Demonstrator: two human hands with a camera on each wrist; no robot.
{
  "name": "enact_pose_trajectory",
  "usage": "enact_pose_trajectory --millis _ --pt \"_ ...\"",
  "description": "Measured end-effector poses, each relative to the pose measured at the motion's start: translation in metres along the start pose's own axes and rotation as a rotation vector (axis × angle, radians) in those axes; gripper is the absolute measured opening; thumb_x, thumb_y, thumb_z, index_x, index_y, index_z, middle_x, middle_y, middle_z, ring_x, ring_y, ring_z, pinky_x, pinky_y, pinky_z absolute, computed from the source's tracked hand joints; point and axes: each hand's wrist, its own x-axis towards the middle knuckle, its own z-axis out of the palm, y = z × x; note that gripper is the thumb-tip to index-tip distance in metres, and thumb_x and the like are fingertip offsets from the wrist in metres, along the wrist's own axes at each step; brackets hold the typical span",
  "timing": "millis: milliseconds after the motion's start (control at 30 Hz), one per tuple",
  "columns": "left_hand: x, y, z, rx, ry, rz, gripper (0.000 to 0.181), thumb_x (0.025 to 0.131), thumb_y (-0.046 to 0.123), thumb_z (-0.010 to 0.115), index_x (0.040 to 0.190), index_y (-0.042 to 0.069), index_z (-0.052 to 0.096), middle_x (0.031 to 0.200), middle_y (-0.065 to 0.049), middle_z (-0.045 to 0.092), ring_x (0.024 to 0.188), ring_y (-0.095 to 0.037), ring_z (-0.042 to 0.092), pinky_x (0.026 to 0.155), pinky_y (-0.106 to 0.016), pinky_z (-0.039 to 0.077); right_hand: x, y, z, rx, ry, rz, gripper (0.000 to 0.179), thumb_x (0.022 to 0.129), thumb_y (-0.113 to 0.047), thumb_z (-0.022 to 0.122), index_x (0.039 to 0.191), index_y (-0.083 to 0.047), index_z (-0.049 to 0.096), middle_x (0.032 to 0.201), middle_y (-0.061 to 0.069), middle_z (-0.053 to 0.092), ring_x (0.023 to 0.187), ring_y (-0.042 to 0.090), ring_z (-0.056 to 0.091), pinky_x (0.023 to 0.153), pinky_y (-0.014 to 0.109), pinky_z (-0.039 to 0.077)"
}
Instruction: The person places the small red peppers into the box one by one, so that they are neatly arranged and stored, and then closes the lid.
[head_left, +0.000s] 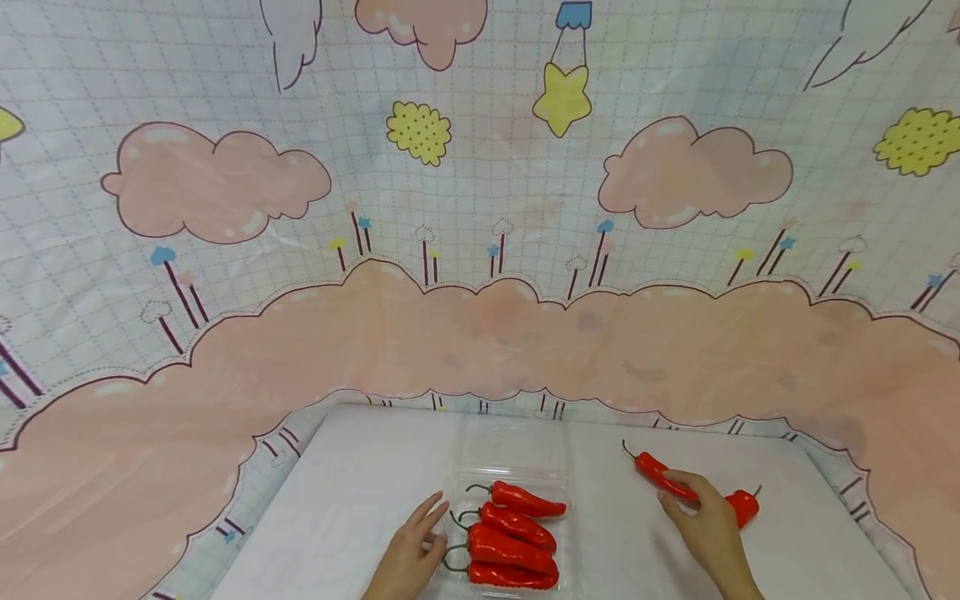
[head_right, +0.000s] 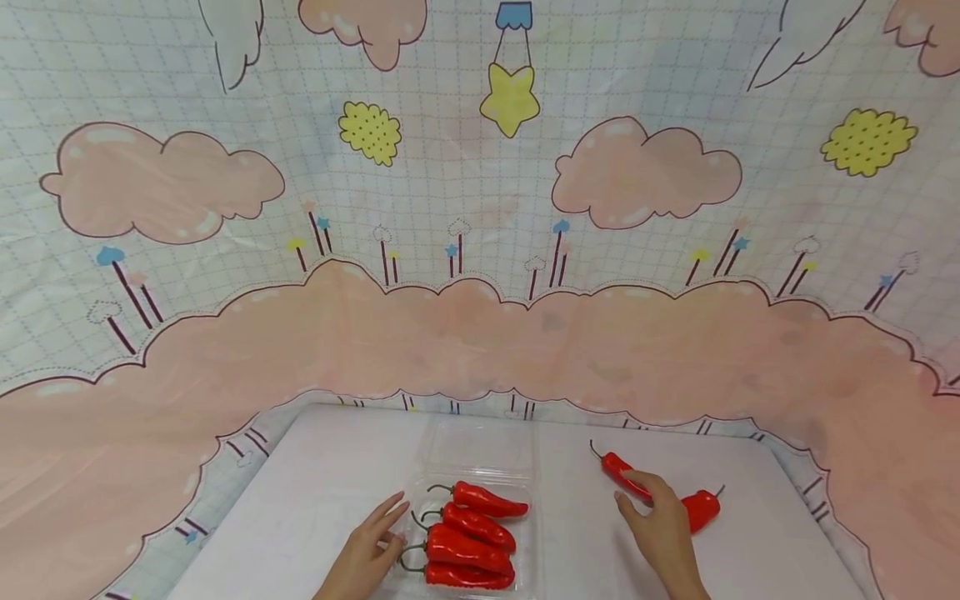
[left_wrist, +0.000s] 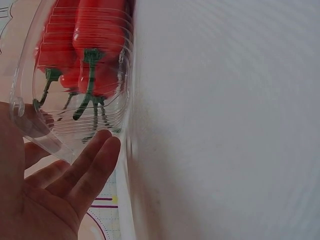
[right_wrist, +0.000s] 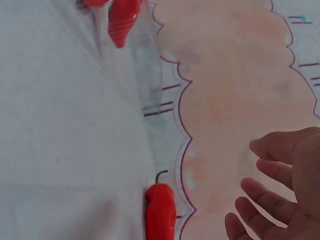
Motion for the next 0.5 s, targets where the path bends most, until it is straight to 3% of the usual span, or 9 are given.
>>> enact_pose_trajectory --millis 500 --pt "-0.001 0.002 -0.001 -0.010 -0.004 -0.012 0.044 0.093 0.008 0.058 0.135 -0.002 0.056 0.149 -0.018 0.046 0.081 0.001 0.064 0.066 -0.018 0.054 0.008 0.022 -0.007 -0.035 0.081 0.095 0.053 0.094 -0.025 0.065 0.139 -0.004 0.048 0.142 0.029 0.044 0.121 0.045 0.041 0.099 0.060 0.045"
